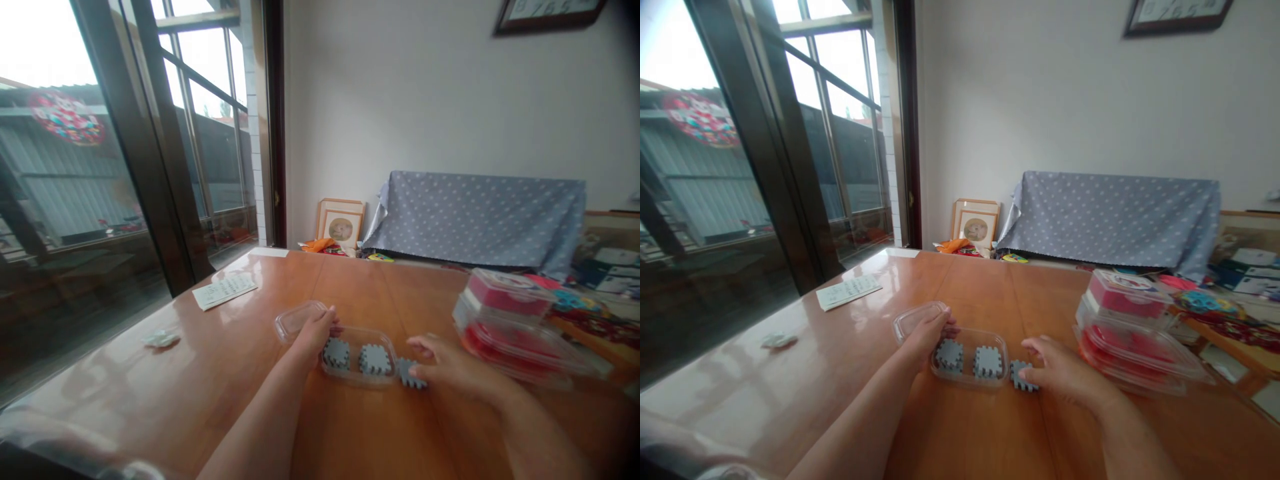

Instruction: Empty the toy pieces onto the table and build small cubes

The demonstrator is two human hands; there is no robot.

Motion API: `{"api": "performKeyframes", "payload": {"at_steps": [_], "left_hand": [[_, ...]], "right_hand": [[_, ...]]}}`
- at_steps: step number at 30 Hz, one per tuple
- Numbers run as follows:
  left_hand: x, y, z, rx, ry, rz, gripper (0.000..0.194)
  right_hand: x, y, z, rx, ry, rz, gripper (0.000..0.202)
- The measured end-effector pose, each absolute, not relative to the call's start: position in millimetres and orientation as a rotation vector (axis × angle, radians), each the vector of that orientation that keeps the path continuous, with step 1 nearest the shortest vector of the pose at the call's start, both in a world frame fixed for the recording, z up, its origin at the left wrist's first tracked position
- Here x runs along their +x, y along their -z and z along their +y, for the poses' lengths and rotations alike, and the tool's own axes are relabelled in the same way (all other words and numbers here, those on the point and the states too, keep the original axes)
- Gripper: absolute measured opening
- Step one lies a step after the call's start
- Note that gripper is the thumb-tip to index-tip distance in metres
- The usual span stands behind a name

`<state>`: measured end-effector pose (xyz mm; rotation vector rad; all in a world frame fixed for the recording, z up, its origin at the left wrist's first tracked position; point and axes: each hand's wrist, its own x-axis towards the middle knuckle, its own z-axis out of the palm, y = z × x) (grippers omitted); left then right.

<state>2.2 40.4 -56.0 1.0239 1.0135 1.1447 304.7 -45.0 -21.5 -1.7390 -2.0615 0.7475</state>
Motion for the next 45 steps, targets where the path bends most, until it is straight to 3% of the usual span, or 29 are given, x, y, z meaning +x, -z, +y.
{"api": "performKeyframes", "payload": {"at_steps": [14, 21, 27, 37, 45], "left_hand": [[3.7, 55.9, 40.9, 1.011, -1.145, 1.029, 0.053], [2.7, 59.9, 43.4, 1.022, -1.146, 1.015, 0.055], [2.4, 59.9, 43.3, 1.016, -1.148, 1.024, 0.057], [1.4, 58.9, 42.0, 0.999, -1.137, 1.019, 0.053], [1.6, 58.6, 42.1, 1.012, -1.150, 0.996, 0.055]], "right_hand": [[307.6, 39.3, -49.1, -1.751, -0.793, -2.100, 0.041], [300.2, 18.8, -48.3, -1.641, -0.599, -2.029, 0.054], [253.4, -1.2, -42.1, -1.531, -0.473, -2.175, 0.054], [236.2, 9.8, -31.6, -1.684, -0.451, -2.315, 0.061], [275.4, 17.0, -35.2, -1.658, -0.518, -2.124, 0.061]]}}
